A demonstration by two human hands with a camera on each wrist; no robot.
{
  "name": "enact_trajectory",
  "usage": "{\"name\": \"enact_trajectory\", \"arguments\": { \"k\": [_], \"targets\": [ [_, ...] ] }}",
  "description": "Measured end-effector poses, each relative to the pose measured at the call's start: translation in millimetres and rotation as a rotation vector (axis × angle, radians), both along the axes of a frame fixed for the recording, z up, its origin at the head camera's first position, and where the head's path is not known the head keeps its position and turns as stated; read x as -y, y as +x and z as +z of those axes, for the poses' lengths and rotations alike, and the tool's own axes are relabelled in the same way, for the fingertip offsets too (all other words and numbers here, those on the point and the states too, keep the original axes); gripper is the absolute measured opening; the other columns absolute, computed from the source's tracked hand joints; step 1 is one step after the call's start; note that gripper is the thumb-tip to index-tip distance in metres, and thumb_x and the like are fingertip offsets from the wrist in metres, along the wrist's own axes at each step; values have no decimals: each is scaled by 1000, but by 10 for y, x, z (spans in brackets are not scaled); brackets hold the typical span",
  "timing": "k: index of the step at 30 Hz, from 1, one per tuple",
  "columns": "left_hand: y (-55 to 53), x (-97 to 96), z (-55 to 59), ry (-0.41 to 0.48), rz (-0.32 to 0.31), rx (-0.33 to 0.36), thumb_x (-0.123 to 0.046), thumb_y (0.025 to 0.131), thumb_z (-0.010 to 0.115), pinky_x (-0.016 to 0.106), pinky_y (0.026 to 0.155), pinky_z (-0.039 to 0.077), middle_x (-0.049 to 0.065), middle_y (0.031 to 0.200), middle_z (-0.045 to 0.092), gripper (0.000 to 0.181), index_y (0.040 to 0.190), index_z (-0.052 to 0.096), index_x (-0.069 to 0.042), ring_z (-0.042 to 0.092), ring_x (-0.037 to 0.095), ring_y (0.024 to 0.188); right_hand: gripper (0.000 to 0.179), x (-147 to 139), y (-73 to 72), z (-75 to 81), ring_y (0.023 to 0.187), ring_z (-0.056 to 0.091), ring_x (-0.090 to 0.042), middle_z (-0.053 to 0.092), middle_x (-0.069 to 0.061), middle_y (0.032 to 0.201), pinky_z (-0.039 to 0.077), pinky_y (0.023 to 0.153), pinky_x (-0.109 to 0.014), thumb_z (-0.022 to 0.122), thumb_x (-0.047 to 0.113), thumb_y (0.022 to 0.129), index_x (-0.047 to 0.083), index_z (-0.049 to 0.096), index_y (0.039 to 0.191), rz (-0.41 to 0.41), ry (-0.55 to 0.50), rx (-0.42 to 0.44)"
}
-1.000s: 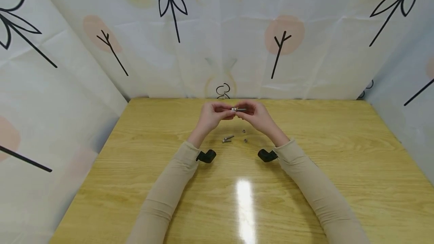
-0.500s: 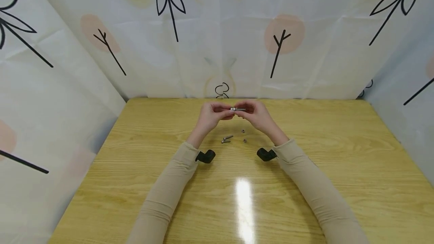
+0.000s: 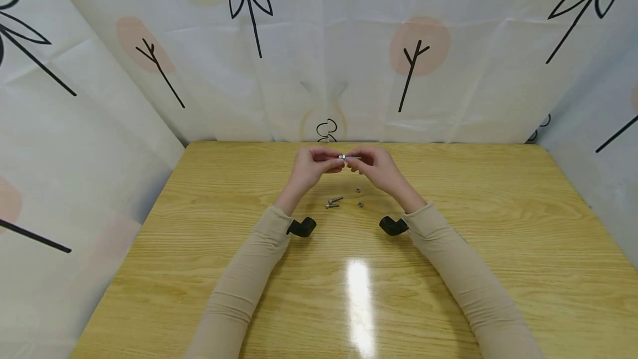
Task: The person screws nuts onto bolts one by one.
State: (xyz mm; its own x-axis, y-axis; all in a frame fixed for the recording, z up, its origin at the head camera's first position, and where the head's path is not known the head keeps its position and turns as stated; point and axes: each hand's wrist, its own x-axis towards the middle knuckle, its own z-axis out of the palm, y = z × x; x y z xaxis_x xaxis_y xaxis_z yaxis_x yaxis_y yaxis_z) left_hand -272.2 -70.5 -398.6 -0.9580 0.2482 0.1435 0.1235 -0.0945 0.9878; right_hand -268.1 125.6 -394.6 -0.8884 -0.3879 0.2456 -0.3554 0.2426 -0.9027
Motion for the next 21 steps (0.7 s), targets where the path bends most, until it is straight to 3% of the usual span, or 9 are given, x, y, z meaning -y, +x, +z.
{"name": "enact_trajectory", "arguments": {
  "k": [7, 12, 17, 21],
  "targets": [
    [1, -30, 56, 8, -8, -10, 5, 82, 71, 41, 75, 60, 20, 90, 70, 16, 97, 70, 11, 71, 28, 79, 22, 2, 8, 70, 102, 64, -27, 64, -17, 110, 56, 86, -33, 65, 5, 92, -3, 63, 112, 10, -26, -7],
    [-1, -32, 76, 6, -10, -24, 4, 83, 71, 41, 75, 60, 20, 90, 70, 17, 98, 70, 11, 71, 28, 79, 20, -25, -14, 71, 95, 65, -31, 66, -12, 105, 57, 81, -42, 66, 12, 92, 3, 67, 110, -1, 8, -42],
    [43, 3, 52, 2, -3, -12, 4, 83, 71, 41, 75, 60, 20, 89, 70, 16, 97, 70, 10, 70, 31, 80, 22, 18, 10, 45, 98, 66, -22, 66, -11, 107, 57, 83, -32, 69, 11, 90, 2, 67, 109, 19, -1, -49],
    [64, 19, 38, 0, -3, -6, 3, 83, 71, 44, 77, 59, 20, 90, 70, 17, 98, 70, 10, 69, 37, 84, 23, 36, 20, 30, 98, 66, -24, 65, -12, 108, 57, 81, -31, 68, 9, 90, 2, 66, 111, 14, -14, -21]
  ]
}}
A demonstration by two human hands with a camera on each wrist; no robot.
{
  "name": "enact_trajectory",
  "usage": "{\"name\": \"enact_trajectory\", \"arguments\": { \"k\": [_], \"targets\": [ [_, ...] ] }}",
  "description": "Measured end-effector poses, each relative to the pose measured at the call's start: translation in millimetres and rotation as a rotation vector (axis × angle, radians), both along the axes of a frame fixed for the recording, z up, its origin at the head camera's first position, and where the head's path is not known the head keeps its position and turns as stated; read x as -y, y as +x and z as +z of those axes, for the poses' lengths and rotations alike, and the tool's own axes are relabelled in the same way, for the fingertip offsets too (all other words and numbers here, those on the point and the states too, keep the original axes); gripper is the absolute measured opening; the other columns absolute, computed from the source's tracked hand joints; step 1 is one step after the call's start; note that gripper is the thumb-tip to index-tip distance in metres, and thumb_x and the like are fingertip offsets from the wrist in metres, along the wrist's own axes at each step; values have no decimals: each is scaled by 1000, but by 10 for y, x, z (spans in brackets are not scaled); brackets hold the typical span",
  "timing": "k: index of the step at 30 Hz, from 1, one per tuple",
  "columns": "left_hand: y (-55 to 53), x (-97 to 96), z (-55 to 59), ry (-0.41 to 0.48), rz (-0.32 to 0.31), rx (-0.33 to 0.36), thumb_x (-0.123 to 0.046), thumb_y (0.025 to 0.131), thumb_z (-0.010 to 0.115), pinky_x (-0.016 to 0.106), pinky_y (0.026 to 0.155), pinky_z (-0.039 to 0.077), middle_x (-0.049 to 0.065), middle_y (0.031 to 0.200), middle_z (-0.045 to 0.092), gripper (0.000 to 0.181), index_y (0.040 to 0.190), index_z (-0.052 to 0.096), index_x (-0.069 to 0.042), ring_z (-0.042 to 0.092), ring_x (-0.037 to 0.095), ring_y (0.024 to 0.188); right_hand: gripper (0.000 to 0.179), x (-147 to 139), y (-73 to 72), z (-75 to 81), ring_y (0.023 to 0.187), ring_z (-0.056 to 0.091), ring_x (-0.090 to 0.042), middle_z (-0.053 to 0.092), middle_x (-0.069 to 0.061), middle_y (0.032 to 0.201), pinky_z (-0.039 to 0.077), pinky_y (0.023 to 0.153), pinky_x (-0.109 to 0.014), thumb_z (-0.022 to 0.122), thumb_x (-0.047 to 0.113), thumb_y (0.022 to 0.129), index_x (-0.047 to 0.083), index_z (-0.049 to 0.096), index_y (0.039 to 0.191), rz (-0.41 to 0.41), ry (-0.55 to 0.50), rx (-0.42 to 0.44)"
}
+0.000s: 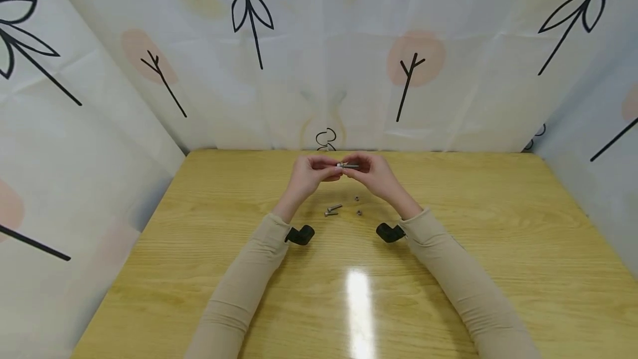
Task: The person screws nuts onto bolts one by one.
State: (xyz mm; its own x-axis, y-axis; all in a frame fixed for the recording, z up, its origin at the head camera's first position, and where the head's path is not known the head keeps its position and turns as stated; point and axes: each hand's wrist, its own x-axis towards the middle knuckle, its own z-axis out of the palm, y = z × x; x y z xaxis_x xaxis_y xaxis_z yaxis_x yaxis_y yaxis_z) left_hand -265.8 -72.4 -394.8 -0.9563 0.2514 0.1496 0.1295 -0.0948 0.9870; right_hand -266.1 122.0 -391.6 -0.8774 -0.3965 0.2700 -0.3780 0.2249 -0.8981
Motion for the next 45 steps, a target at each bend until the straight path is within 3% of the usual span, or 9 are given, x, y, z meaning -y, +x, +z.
{"name": "enact_trajectory", "arguments": {
  "k": [7, 13, 20, 26, 30, 36, 41, 45],
  "targets": [
    [-13, 32, -13, 23, 29, 41, 1, 83, 72, 44, 79, 59, 19, 90, 70, 18, 99, 70, 9, 70, 29, 81, 25, -61, -19, -18, 91, 62, -42, 66, -20, 101, 57, 75, -37, 65, 9, 92, -3, 63, 114, -30, -21, 71],
    [-82, 44, 39, 58, 11, 106, 3, 83, 72, 41, 79, 59, 19, 91, 70, 19, 101, 69, 8, 71, 27, 82, 28, -128, -59, 39, 86, 66, -23, 67, -17, 99, 57, 83, -42, 63, 8, 94, -11, 61, 114, -18, -154, 196],
    [-158, 49, 8, 108, -34, 305, 5, 86, 68, 38, 84, 57, 30, 108, 64, 23, 107, 66, 11, 70, 27, 87, 32, -158, -102, 36, 84, 68, -15, 69, -12, 93, 58, 82, -31, 56, 2, 96, -20, 52, 120, 9, -296, 439],
    [-206, 37, -71, 123, -17, 483, 8, 89, 63, 38, 87, 56, 29, 106, 64, 30, 117, 59, 17, 70, 26, 83, 33, -154, -145, -78, 82, 69, -15, 70, -12, 90, 58, 80, -28, 52, -5, 97, -23, 46, 124, 22, -303, 590],
    [-223, 7, -101, 103, 28, 541, 10, 89, 61, 41, 93, 52, 26, 99, 66, 30, 118, 58, 17, 70, 26, 82, 33, -142, -188, -152, 82, 68, -15, 70, -11, 89, 57, 85, -32, 51, -6, 96, -24, 46, 124, 24, -266, 609],
    [-218, -47, -118, 64, 99, 577, 10, 88, 63, 41, 95, 51, 30, 106, 64, 29, 116, 59, 17, 68, 30, 91, 30, -116, -252, -231, 84, 67, -15, 68, -17, 95, 53, 92, -38, 52, -4, 97, -22, 50, 121, -13, -177, 605],
    [-251, -85, -174, 42, 138, 578, 10, 86, 65, 39, 91, 54, 25, 96, 68, 27, 112, 62, 16, 70, 28, 87, 28, -106, -280, -274, 83, 66, -17, 65, -27, 101, 58, 81, -30, 55, -4, 96, -21, 53, 118, -40, -124, 572],
    [-269, -121, -240, 26, 144, 592, 11, 86, 65, 36, 85, 57, 25, 98, 67, 26, 111, 63, 16, 70, 27, 84, 28, -128, -282, -298, 77, 65, -12, 67, -25, 98, 58, 73, -23, 57, -4, 94, -21, 56, 116, -49, -73, 547]
  ]
}}
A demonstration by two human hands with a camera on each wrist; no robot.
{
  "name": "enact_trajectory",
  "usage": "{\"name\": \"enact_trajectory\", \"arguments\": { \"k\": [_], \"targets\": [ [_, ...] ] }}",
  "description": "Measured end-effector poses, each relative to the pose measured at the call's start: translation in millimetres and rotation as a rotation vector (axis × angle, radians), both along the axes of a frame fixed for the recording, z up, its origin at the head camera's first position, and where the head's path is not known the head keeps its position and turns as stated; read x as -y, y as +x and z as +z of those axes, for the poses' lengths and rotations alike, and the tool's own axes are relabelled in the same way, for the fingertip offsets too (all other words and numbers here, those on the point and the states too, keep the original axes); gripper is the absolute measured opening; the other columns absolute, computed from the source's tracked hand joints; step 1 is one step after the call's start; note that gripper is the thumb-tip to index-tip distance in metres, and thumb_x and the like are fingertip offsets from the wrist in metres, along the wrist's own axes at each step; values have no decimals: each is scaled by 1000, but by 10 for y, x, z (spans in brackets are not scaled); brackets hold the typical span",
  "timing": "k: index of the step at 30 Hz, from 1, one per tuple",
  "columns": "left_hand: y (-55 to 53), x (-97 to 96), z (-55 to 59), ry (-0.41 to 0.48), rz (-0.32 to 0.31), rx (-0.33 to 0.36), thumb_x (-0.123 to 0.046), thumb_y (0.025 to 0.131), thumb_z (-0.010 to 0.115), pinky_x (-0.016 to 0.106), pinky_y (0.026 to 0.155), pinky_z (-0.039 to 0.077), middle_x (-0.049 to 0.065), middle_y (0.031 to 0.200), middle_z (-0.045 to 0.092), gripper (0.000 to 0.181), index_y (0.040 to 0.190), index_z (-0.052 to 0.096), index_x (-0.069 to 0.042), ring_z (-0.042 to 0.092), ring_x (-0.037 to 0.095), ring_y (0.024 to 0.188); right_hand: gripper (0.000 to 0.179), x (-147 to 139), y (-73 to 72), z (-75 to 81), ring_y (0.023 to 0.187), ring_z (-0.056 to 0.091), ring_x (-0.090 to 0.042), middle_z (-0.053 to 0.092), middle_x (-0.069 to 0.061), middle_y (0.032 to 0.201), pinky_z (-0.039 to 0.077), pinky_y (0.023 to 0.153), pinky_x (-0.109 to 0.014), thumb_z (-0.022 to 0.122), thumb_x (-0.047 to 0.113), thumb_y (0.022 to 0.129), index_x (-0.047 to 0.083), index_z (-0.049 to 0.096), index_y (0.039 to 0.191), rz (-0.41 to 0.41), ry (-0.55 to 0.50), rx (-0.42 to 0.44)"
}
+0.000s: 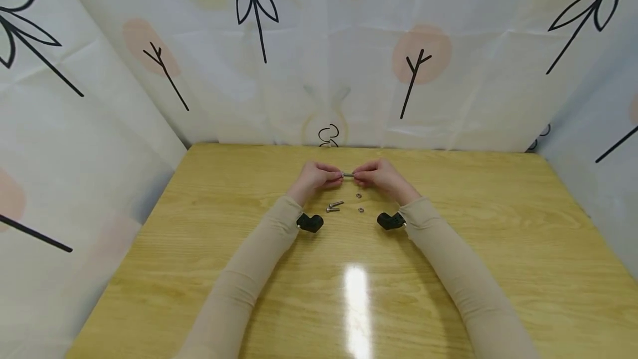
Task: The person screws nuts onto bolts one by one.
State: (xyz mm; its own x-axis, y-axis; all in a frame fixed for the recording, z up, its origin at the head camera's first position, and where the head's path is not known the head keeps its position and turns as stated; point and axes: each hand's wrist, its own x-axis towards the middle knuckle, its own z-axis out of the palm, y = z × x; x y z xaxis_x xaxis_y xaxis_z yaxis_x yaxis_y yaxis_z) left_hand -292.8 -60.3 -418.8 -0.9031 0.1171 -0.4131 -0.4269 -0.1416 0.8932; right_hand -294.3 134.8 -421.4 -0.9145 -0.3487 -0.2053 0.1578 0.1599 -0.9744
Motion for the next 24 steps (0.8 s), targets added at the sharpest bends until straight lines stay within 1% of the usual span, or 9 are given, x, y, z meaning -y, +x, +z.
{"name": "enact_trajectory", "arguments": {
  "k": [2, 4, 7, 10, 12, 14, 17, 20, 24],
  "targets": [
    [-7, -14, -39, -16, -4, 10, 11, 85, 65, 35, 83, 58, 25, 100, 67, 27, 112, 63, 15, 70, 27, 83, 28, -12, -2, -16, 76, 66, -10, 65, -25, 102, 58, 75, -23, 57, -4, 94, -20, 56, 117, -1, 20, 20],
    [-10, -24, -69, -33, -4, 17, 12, 85, 65, 34, 82, 58, 26, 101, 66, 27, 112, 63, 15, 70, 27, 84, 29, -19, -8, -31, 78, 67, -10, 63, -28, 109, 58, 81, -26, 56, -5, 94, -20, 55, 119, -1, 17, 58],
    [-22, -28, -99, -39, 8, 26, 13, 84, 65, 35, 83, 58, 24, 96, 67, 26, 110, 63, 16, 69, 26, 80, 30, -13, -18, -22, 82, 68, -12, 57, -31, 119, 56, 87, -30, 56, -5, 95, -19, 53, 121, -10, 19, 106],
    [-43, -34, -105, -32, 29, 39, 14, 84, 65, 34, 81, 58, 24, 94, 67, 24, 108, 64, 16, 69, 24, 75, 31, -7, -39, 12, 83, 69, -12, 60, -29, 116, 56, 87, -30, 57, -3, 94, -18, 55, 121, -12, 53, 114],
    [-57, -40, -98, -28, 44, 41, 14, 84, 66, 34, 80, 59, 23, 93, 68, 23, 107, 64, 16, 69, 23, 73, 30, -8, -55, 40, 82, 69, -11, 63, -26, 112, 56, 86, -30, 59, -1, 94, -17, 57, 120, -10, 95, 107],
    [-68, -45, -90, -36, 43, 33, 13, 84, 66, 33, 79, 59, 22, 92, 68, 23, 107, 65, 15, 69, 22, 73, 29, -17, -67, 73, 80, 69, -11, 66, -24, 108, 57, 85, -30, 60, 0, 94, -16, 59, 118, -13, 134, 99],
    [-73, -55, -76, -36, 28, 16, 13, 83, 67, 34, 80, 59, 21, 90, 69, 25, 108, 65, 15, 70, 23, 76, 28, -32, -81, 102, 77, 69, -10, 68, -21, 104, 57, 82, -29, 62, 2, 93, -14, 61, 116, -26, 187, 93],
    [-67, -47, -89, -41, 17, 22, 13, 83, 67, 35, 81, 58, 20, 89, 69, 26, 109, 65, 15, 70, 24, 79, 27, -24, -90, 95, 76, 69, -10, 69, -19, 102, 58, 81, -28, 64, 2, 92, -12, 63, 114, -45, 207, 125],
    [-45, -25, -108, -69, 23, 34, 13, 83, 67, 35, 81, 58, 22, 91, 69, 23, 106, 66, 14, 70, 25, 80, 27, 15, -87, 69, 74, 69, -11, 70, -15, 96, 58, 79, -28, 66, 2, 90, -11, 64, 114, -68, 212, 168]
  ]
}}
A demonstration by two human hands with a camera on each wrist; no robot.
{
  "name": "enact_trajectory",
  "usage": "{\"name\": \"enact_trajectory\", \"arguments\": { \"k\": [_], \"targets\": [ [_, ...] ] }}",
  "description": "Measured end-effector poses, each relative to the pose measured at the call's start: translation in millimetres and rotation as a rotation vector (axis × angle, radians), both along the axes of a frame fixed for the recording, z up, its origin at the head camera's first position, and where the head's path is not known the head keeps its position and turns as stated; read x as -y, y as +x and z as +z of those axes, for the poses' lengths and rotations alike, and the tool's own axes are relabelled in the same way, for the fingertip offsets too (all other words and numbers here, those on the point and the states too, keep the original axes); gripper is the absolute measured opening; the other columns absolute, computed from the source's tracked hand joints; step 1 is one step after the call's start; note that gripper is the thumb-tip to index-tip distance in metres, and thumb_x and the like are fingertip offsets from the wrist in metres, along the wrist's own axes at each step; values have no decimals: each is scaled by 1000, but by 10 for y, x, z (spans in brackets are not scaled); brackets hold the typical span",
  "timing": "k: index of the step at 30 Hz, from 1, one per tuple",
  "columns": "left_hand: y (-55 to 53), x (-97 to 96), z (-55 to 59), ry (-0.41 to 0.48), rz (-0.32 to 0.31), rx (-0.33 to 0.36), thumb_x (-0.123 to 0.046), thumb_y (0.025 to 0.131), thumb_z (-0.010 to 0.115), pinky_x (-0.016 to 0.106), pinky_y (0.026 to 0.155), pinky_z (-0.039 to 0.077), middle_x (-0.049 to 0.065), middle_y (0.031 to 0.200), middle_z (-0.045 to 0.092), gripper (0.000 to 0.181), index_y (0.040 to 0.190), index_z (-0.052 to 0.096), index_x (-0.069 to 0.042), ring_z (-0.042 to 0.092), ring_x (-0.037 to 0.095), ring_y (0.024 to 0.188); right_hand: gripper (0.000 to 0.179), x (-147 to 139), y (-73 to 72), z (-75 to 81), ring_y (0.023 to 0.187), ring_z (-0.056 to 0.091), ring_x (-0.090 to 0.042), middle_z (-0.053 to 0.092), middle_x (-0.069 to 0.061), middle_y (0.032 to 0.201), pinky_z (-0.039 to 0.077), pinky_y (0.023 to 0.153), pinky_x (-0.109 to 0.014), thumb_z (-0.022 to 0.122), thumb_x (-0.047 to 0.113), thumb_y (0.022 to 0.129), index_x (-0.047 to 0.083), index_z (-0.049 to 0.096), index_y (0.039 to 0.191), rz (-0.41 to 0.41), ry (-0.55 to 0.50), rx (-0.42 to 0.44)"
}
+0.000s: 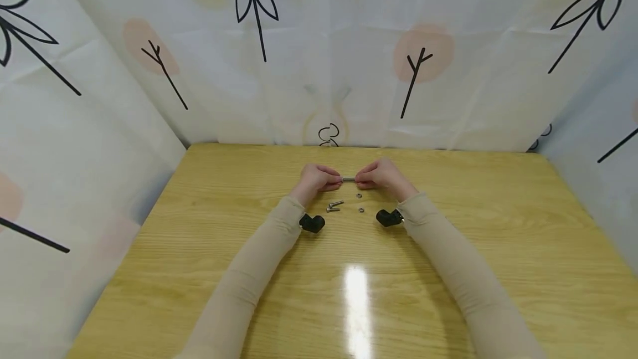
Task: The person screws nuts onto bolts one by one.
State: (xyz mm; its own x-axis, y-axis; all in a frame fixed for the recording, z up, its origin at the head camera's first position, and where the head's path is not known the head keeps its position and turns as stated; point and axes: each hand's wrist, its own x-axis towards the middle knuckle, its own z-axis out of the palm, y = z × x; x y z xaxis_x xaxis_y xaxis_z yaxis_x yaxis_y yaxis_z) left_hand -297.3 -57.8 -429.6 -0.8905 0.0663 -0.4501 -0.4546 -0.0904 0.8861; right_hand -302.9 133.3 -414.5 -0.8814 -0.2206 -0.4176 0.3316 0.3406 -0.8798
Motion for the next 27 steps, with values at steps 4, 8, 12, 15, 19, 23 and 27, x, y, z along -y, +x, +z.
{"name": "enact_trajectory", "arguments": {
  "k": [4, 8, 12, 15, 19, 23, 27],
  "targets": [
    [21, 9, 7, -19, 5, -23, 14, 82, 68, 32, 76, 60, 23, 93, 68, 19, 101, 68, 13, 70, 25, 79, 27, 27, 29, -5, 70, 69, -10, 71, -14, 91, 59, 75, -26, 66, 1, 90, -12, 64, 113, -27, 0, -19],
    [39, 26, 31, -11, 3, -41, 13, 81, 69, 29, 68, 61, 20, 86, 69, 13, 95, 69, 12, 70, 22, 72, 26, 26, 48, -11, 70, 68, -10, 70, -17, 92, 59, 76, -27, 61, 0, 93, -16, 62, 113, -33, -45, -43],
    [51, 68, 61, -35, -7, -54, 6, 84, 70, 32, 73, 60, 21, 92, 70, 18, 101, 69, 10, 71, 24, 78, 26, -43, 12, -47, 73, 68, -14, 69, -17, 89, 59, 77, -29, 57, 1, 95, -18, 59, 113, -18, -127, -59],
    [86, 135, 109, -60, -22, -69, 0, 85, 71, 37, 81, 59, 25, 101, 68, 24, 107, 67, 8, 70, 29, 87, 30, -139, -31, -71, 78, 68, -16, 70, -12, 89, 59, 77, -29, 55, 7, 97, -16, 58, 116, 16, -170, -59],
    [142, 277, 161, -20, -64, -84, -5, 89, 69, 42, 91, 54, 28, 115, 61, 32, 117, 62, 8, 64, 35, 102, 39, -235, -14, -14, 87, 67, -19, 68, -12, 96, 58, 83, -32, 52, 14, 100, -15, 52, 126, 65, -205, -52],
    [175, 417, 153, 33, -127, -79, -10, 92, 66, 40, 92, 53, 26, 118, 59, 34, 121, 60, 8, 63, 35, 105, 45, -269, 91, 100, 102, 62, -30, 62, -23, 112, 52, 94, -41, 47, 16, 102, -18, 43, 132, 128, -224, -72],
    [228, 515, 134, 62, -191, -63, -15, 92, 67, 37, 85, 57, 20, 108, 66, 31, 115, 64, 6, 68, 28, 94, 45, -293, 191, 155, 116, 51, -41, 49, -35, 127, 43, 103, -48, 42, 16, 104, -19, 40, 133, 178, -233, -85]
  ]
}}
